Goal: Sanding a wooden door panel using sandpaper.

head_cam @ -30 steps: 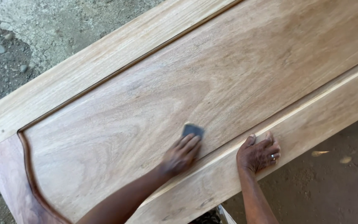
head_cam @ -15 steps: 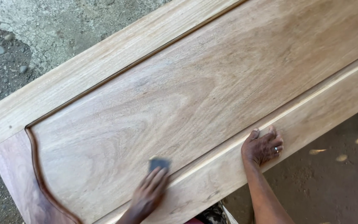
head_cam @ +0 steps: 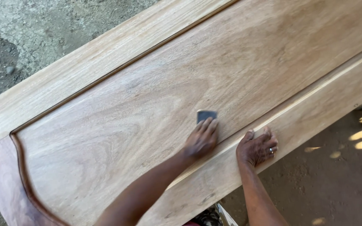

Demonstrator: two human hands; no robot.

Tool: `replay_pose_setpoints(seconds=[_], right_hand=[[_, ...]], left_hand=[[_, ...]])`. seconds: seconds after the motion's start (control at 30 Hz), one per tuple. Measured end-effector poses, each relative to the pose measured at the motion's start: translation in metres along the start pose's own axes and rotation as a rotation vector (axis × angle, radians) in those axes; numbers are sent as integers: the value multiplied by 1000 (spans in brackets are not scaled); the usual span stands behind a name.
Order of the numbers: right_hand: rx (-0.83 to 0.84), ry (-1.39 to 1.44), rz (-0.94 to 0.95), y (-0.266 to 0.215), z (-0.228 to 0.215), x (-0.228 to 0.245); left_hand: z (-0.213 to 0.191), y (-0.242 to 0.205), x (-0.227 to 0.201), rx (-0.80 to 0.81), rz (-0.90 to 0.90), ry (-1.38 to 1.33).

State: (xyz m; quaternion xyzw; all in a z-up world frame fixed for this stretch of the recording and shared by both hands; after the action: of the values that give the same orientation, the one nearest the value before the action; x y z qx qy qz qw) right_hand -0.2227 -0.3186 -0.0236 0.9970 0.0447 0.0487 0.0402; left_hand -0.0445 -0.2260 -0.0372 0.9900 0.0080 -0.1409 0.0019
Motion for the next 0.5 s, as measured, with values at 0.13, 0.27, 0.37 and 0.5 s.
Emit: replay_pose_setpoints(seconds=[0.13,0.27,0.37,0.5], right_hand=[[-28,-12,-34,-1,-3,0],[-19,7,-39,-2,-5,7],[-10,19,-27,-3,-3,-1],[14,41,5,0,4,-3]], left_hand=[[-17,8,-4,90,-160,-175],[-13,-141,19,47,-149,-154],[-32,-266,55,-23,-166,-107],[-32,-330,106,-20,-303,-88]])
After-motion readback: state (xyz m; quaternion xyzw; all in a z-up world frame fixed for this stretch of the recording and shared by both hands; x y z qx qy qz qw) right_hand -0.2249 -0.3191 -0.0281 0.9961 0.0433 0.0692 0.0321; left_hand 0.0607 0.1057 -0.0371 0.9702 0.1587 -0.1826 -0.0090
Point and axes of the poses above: each hand's wrist, its own y-axis towards the middle knuckle, its own z-axis out of the palm, x = y × z, the point moved 9 cm from there along y, towards the middle knuckle, and after that the axes turned 8 degrees about -z, right-handed, at the moved point
